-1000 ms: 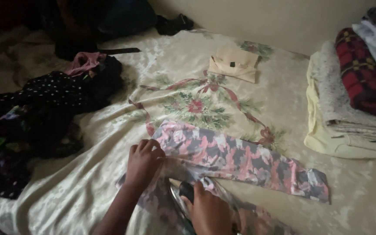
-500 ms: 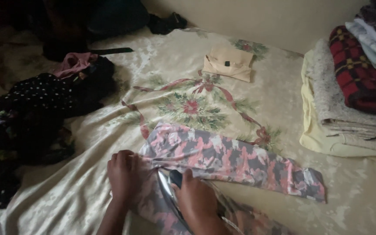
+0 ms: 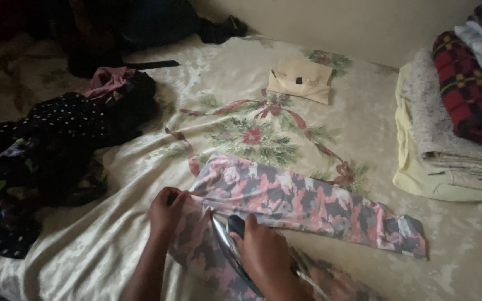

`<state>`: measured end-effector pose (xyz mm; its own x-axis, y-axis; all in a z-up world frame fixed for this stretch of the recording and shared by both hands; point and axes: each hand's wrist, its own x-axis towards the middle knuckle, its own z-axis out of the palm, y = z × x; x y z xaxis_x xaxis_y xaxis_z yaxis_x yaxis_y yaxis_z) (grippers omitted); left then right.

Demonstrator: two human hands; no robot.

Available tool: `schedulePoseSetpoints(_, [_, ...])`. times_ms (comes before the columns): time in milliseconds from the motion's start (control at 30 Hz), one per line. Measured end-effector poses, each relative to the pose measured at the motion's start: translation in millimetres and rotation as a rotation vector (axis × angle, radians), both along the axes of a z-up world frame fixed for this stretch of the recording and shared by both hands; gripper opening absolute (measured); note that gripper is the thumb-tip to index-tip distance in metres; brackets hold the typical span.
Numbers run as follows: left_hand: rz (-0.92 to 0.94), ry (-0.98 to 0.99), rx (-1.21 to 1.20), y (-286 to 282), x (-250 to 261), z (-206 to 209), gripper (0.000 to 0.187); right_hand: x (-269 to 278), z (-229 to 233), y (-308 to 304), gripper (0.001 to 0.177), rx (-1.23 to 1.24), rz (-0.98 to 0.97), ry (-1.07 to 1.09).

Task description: Ironing a pair of camouflage pants on a bed.

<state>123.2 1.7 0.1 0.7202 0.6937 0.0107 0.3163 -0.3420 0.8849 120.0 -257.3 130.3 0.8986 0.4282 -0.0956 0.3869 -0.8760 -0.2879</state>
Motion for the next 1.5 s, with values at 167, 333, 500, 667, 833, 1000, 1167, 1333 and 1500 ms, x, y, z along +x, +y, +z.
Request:
schedulePoseSetpoints(167, [0.066,-0.066,0.023,-4.1,2.9,-6.7,0.030,8.1,4.2,18.7,0.048,-0.016,-0.019,0.040])
schedulePoseSetpoints(333, [0.131,-0.014,-0.015,-12.0,2.8,9.3,0.029,1.3,6.9,10.9,0.048,-0.014,-0.026,0.014])
schedulePoseSetpoints(500, [0.019,-0.106,-0.103,-10.9,-8.2,18.5,0.033,-1.2,2.3,0.1,0.051,-0.005,-0.048,-0.007])
schedulePoseSetpoints(667, [-0.217,-0.083,0.135,-0.1,-19.7,24.5,0.035,-1.0,12.9,3.3,0.049,-0.026,-0.030,0.017])
schedulePoseSetpoints(833, [-0.270,-0.171,0.166,-12.6,-20.1,36.4,0.024,5.0,13.3,3.5,0.046,-0.009,0.026,0.053])
schedulePoseSetpoints(1000, [-0.225,-0.072,0.247,-6.4,-5.6,18.6,0.027,9.6,9.4,5.7,0.047,0.040,0.123,0.001])
schedulePoseSetpoints(1167, [-0.176,0.067,0.339,-7.5,1.6,7.2,0.021,13.1,8.7,17.4,0.047,0.008,0.053,0.022])
schedulePoseSetpoints(1333, [-0.164,-0.055,0.245,-1.0,2.9,-4.1,0.020,17.2,6.1,16.1,0.045,0.085,0.140,-0.010])
schedulePoseSetpoints(1500, [-0.106,-0.040,0.238,-15.1,-5.6,14.4,0.017,11.7,12.8,19.0,0.046,0.016,0.048,0.007])
